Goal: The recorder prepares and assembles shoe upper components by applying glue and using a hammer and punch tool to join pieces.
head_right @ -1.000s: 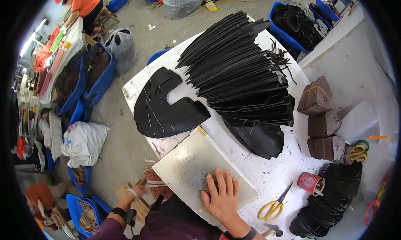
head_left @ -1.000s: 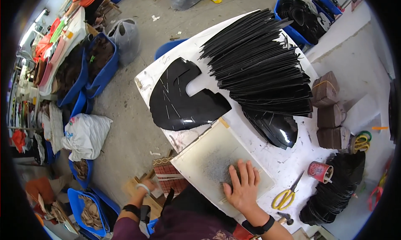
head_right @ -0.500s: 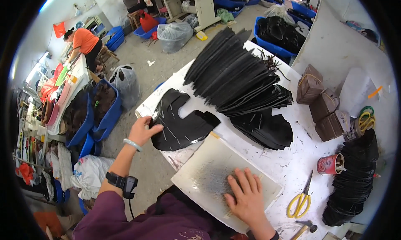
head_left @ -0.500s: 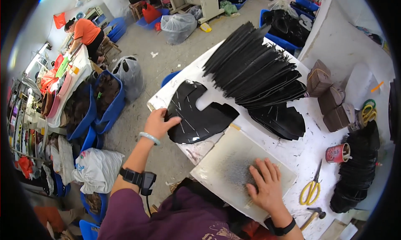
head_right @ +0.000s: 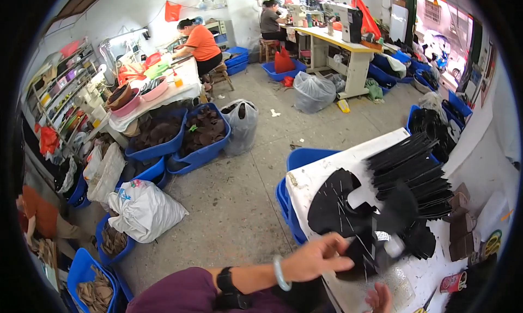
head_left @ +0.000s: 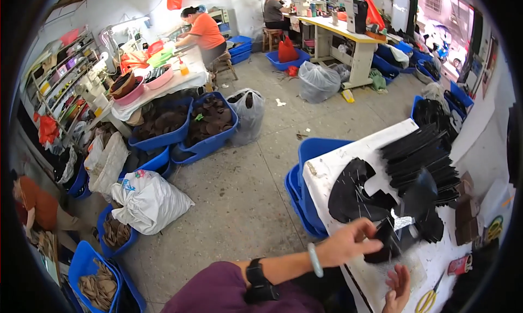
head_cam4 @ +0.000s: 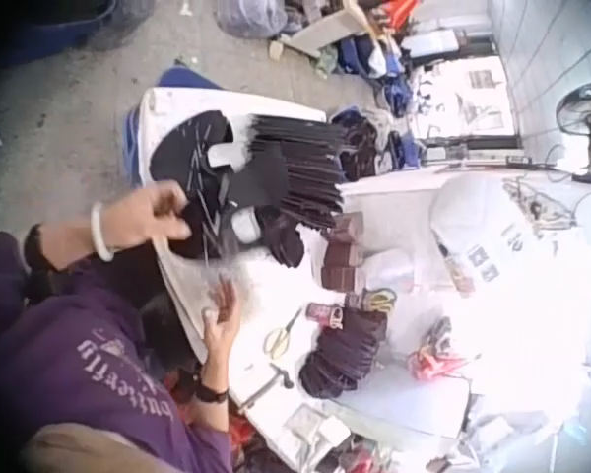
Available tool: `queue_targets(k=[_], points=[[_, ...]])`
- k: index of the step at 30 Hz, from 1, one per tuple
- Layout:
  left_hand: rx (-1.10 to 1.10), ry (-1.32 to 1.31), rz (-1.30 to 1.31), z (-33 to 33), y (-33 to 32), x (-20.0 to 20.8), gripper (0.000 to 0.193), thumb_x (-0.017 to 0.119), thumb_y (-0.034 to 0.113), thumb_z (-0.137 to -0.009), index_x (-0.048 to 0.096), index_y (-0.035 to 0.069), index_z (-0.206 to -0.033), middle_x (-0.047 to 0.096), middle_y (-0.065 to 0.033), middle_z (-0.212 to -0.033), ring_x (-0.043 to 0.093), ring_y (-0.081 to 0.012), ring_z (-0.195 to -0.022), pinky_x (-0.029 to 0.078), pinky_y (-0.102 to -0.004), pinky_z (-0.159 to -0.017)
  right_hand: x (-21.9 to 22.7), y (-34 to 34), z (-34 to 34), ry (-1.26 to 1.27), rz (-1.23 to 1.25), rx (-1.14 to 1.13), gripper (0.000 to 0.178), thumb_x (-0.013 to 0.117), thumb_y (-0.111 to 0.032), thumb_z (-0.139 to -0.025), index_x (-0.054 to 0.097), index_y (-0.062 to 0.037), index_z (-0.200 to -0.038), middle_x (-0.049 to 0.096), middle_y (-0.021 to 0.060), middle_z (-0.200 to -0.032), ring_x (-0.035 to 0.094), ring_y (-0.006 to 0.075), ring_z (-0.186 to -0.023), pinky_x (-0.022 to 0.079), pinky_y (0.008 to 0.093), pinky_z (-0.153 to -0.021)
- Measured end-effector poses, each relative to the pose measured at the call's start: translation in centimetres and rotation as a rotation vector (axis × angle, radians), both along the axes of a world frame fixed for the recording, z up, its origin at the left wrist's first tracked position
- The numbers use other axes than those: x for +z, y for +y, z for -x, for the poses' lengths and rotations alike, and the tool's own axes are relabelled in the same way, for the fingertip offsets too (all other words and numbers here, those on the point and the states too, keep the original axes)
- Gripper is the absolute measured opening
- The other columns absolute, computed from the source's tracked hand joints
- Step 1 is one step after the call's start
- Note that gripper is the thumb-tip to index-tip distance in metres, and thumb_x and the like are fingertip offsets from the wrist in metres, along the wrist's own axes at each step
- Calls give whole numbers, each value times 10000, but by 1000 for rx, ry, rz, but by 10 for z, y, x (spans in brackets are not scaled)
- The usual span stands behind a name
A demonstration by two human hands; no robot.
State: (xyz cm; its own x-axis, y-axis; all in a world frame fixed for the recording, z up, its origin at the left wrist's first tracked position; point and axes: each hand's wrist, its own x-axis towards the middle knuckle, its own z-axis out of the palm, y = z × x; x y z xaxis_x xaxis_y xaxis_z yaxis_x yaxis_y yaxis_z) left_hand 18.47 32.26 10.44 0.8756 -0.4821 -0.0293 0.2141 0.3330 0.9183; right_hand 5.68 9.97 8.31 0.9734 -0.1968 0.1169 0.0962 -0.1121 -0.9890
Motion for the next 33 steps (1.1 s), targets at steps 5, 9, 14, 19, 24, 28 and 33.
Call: queue_targets(k=[5,9,14,19,24,28,33], points=[[-325,-103,-138,35,-25,-17,272,667,248,-823,491,86,-952,451,44,-809,407,-31,-643,349,-203,-564,-7,-8,23,78,-37,-299,414,607,-144,-868,502,93,-1191,573,176,-1138,533,236,-1031,407,322,-915],[-198,-351,-185,33,-29,-60,306,471,285,-942,531,57,-1137,558,-30,-973,508,-109,-929,411,-257,-849,4,-40,33,207,223,-466,358,604,-108,-837,530,70,-1139,599,117,-1092,579,194,-942,450,319,-852],[-142,-103,-195,6,-28,-6,293,416,284,-977,563,47,-1066,517,35,-887,433,-54,-747,389,-206,-728,-26,-90,15,236,396,-446,415,695,-182,-729,565,53,-1045,636,130,-955,600,181,-750,474,322,-701],[-231,-158,-152,-12,-68,-25,235,452,242,-972,589,54,-1001,537,20,-878,439,-43,-677,399,-185,-637,-15,-91,10,306,188,-590,510,741,-109,-705,470,88,-1089,627,119,-804,612,141,-593,482,237,-431],[-279,-518,-401,-10,-68,-42,208,465,188,-961,565,16,-1020,559,-17,-893,514,-80,-727,442,-222,-696,-6,-92,22,379,154,-586,516,729,-111,-725,447,60,-1121,626,106,-773,602,126,-570,471,229,-433],[-59,-294,-338,-28,-49,-39,191,463,149,-944,570,24,-1041,531,-11,-765,524,-107,-736,434,-249,-714,-11,-92,22,352,112,-596,488,702,-82,-755,439,34,-1149,624,93,-782,589,108,-578,453,220,-428],[404,-749,-1075,-116,30,-70,312,550,207,-891,561,-25,-1098,564,-104,-903,553,-179,-822,442,-292,-742,-5,-85,19,374,157,-626,534,697,-71,-758,415,39,-1199,617,71,-754,558,90,-563,446,214,-443]])
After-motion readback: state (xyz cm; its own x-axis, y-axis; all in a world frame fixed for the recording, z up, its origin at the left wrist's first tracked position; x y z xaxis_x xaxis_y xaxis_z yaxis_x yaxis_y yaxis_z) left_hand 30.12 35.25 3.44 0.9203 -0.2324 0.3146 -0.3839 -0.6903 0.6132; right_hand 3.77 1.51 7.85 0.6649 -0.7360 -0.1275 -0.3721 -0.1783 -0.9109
